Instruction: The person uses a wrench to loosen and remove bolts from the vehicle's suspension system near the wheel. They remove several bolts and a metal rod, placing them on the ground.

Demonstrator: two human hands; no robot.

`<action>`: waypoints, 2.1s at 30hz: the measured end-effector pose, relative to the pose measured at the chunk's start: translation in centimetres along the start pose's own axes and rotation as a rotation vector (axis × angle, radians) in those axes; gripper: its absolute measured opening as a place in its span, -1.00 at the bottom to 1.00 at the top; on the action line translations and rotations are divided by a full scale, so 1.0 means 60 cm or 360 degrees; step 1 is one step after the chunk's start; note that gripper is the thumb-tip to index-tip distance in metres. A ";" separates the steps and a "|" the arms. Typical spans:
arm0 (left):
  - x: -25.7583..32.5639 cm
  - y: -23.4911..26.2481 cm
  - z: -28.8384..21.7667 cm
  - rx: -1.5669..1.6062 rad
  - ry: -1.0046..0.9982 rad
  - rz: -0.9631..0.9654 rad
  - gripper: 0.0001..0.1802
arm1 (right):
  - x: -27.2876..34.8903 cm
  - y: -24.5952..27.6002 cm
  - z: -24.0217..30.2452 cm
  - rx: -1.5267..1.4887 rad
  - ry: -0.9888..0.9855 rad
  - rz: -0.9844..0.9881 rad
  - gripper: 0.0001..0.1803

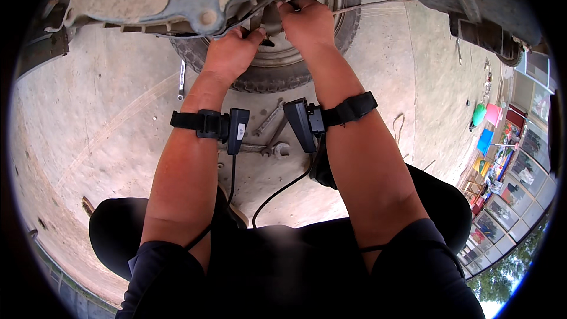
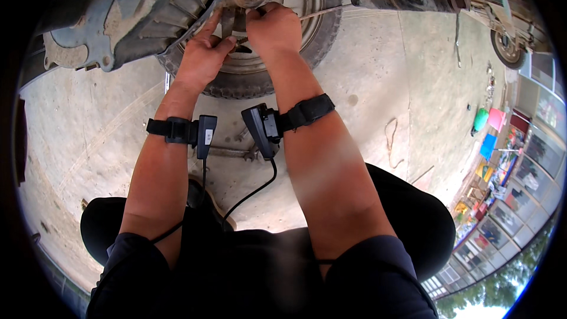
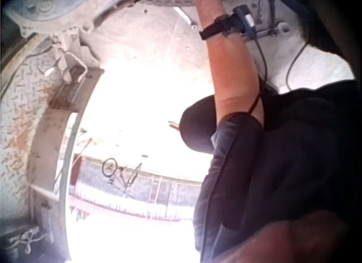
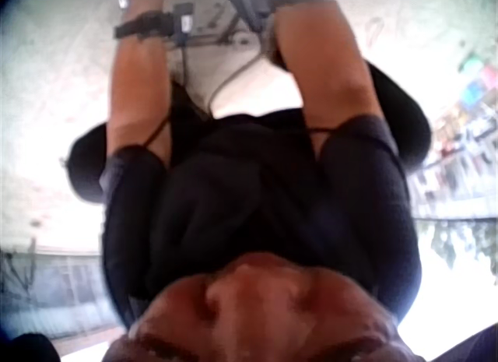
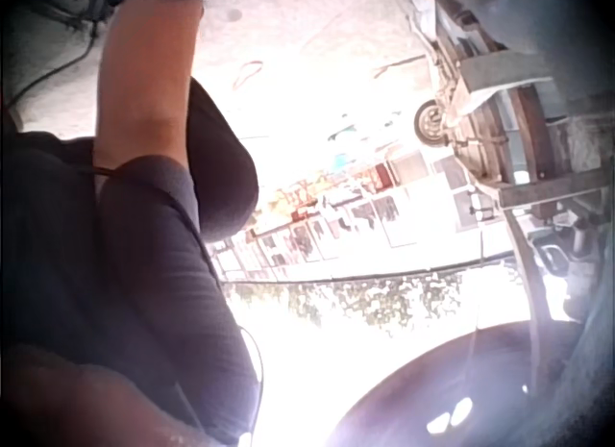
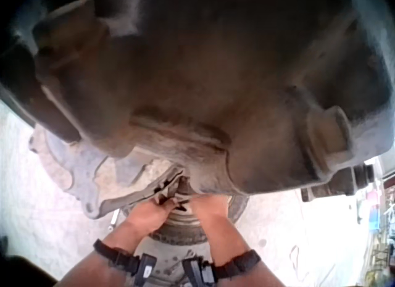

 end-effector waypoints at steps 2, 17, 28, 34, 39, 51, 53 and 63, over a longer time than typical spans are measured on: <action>-0.002 0.000 -0.001 0.0044 -0.0014 0.0010 -0.19 | -0.012 -0.030 -0.006 -0.0348 -0.0174 0.0192 -0.64; 0.002 0.011 -0.015 0.0129 -0.0119 -0.0002 -0.19 | 0.015 -0.080 0.010 -0.1862 -0.1172 0.0415 -0.91; 0.009 0.023 -0.019 -0.0079 -0.0146 0.0016 -0.18 | 0.012 -0.081 -0.013 -0.1919 -0.1160 0.0413 -0.90; 0.007 0.010 -0.018 -0.0081 -0.0041 0.0082 -0.18 | 0.016 -0.019 -0.035 -0.1742 -0.1025 0.0187 -0.91; 0.011 0.007 -0.019 -0.0004 -0.0104 0.0040 -0.18 | 0.021 -0.005 -0.063 -0.1771 -0.0941 0.0255 -0.90; 0.049 0.097 -0.024 0.0877 0.0235 -0.0062 -0.76 | 0.080 -0.066 -0.007 -0.1685 -0.0570 0.1026 -0.84; 0.065 0.114 -0.015 0.0985 0.0192 -0.0018 -0.76 | 0.093 -0.080 0.010 -0.1688 -0.0600 0.1047 -0.85; 0.090 0.186 0.042 0.1033 0.0113 0.0058 -0.80 | 0.134 -0.118 0.067 -0.1166 -0.0223 0.1299 -0.73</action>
Point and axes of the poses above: each hand's wrist, its own x-axis away from the middle knuckle, its own y-axis out of the back of the hand, z = x × y, the point moved 5 cm from there along -x, towards the middle knuckle, and after that the axes turned 5 degrees about -y, right-handed, at the moved point
